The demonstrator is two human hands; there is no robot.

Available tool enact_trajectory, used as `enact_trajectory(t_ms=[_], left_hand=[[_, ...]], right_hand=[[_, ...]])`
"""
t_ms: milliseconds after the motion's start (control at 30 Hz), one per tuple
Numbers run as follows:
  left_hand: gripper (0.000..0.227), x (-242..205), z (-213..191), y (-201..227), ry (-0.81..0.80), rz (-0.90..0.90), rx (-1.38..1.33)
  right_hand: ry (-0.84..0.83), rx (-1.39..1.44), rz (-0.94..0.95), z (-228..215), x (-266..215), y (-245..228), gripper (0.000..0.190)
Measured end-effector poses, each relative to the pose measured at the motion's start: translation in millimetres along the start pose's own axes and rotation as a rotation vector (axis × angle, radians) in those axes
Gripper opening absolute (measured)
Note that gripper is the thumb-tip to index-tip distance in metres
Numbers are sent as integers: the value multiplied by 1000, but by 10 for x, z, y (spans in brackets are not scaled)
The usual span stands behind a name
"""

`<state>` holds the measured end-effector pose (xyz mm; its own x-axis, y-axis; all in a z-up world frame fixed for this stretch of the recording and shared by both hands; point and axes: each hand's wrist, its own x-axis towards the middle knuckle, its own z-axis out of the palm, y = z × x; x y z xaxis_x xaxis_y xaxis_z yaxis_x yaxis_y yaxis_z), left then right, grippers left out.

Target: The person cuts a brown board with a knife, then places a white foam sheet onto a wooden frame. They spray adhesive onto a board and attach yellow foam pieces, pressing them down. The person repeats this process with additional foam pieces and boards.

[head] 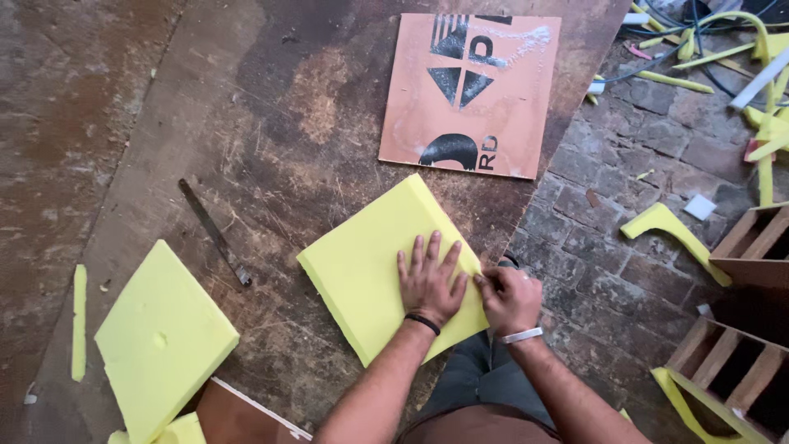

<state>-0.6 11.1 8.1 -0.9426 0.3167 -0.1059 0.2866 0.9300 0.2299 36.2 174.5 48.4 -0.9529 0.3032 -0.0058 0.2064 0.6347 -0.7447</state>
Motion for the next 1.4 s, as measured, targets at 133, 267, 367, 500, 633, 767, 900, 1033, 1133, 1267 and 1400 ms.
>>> enact_trajectory(t_ms=[133, 267, 367, 500, 633, 767, 900, 1033, 1133, 1267, 1400], left_hand=[[58, 104, -12, 83, 68, -14, 12], [59, 65, -39, 110, 74, -39, 1], [60, 85, -78, 98, 47, -36, -2], [60, 81, -138, 114, 58, -25, -27], [63, 56, -171, 124, 24, -39, -13], [62, 81, -141, 122, 17, -47, 1], [61, 74, -86, 118, 52, -48, 14], [62, 77, -65, 114, 62, -31, 27], [62, 55, -81, 107, 58, -28, 19], [62, 41, -134, 116, 56, -30, -7], [63, 43, -162, 96, 41, -17, -19]], right_hand=[[-4, -162, 50, 91, 80, 87, 16], [-109, -161, 78, -30, 85, 224, 37], [-309, -94, 165, -221, 31, 330, 41], [-387, -15, 245, -379, -203, 374, 43], [-255, -2, 317, -313, -357, 329, 43], [-149, 91, 426, -266, -389, 372, 45], [-430, 310, 883, -227, -453, 527, 48], [-362, 579, 896, -6, -562, 622, 41], [-226, 544, 806, 112, -638, 634, 41], [-354, 532, 956, -86, -491, 645, 43], [-231, -100, 311, -305, -342, 492, 54]])
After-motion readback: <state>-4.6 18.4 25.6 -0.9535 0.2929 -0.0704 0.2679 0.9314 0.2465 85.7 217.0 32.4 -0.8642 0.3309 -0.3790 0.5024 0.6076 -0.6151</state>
